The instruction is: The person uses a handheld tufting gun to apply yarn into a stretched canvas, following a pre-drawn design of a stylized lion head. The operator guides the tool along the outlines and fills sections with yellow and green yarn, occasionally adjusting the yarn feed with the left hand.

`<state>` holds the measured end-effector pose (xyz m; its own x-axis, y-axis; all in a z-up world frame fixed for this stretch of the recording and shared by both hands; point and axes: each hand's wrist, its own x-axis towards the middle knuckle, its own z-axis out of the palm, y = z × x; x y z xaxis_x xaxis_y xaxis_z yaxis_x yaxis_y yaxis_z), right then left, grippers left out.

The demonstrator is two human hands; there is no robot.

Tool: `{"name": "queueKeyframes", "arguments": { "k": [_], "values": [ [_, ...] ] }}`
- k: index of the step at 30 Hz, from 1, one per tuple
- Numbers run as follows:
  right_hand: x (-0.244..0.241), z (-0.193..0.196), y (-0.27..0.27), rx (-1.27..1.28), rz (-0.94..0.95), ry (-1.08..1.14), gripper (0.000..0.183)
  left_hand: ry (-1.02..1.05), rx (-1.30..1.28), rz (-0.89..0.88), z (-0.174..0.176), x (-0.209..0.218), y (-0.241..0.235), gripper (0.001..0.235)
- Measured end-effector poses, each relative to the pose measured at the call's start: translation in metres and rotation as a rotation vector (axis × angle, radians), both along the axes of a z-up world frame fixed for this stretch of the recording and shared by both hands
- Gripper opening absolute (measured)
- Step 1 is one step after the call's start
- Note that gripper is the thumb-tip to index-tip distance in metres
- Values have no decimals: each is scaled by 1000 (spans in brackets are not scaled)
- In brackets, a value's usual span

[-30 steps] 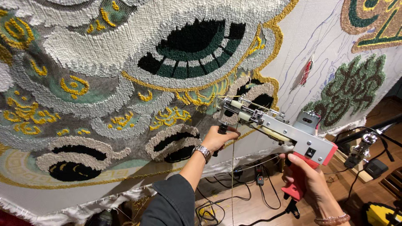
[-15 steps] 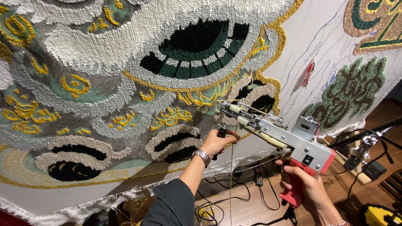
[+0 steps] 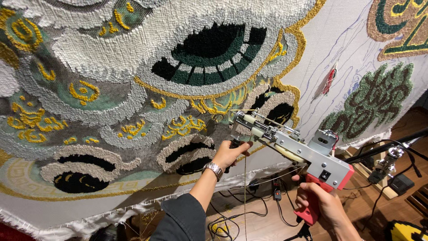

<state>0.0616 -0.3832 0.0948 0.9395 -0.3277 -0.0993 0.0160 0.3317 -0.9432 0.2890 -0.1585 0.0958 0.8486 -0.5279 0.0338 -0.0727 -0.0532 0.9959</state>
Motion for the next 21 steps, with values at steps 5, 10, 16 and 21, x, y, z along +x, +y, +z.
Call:
{"name": "queueKeyframes", "arguments": {
  "k": [5, 10, 16, 21],
  "values": [
    [2, -10, 2, 0, -8, -10, 35, 19, 5, 3, 2, -4, 3, 43],
    [4, -10, 3, 31, 28, -30, 34, 24, -23, -10, -2, -1, 6, 40],
    [4, -3, 7, -7, 15, -5, 34, 35, -3, 11, -3, -1, 10, 40],
    [8, 0, 7, -47, 32, -36, 37, 39, -34, 30, 2, -2, 12, 37]
  ]
}}
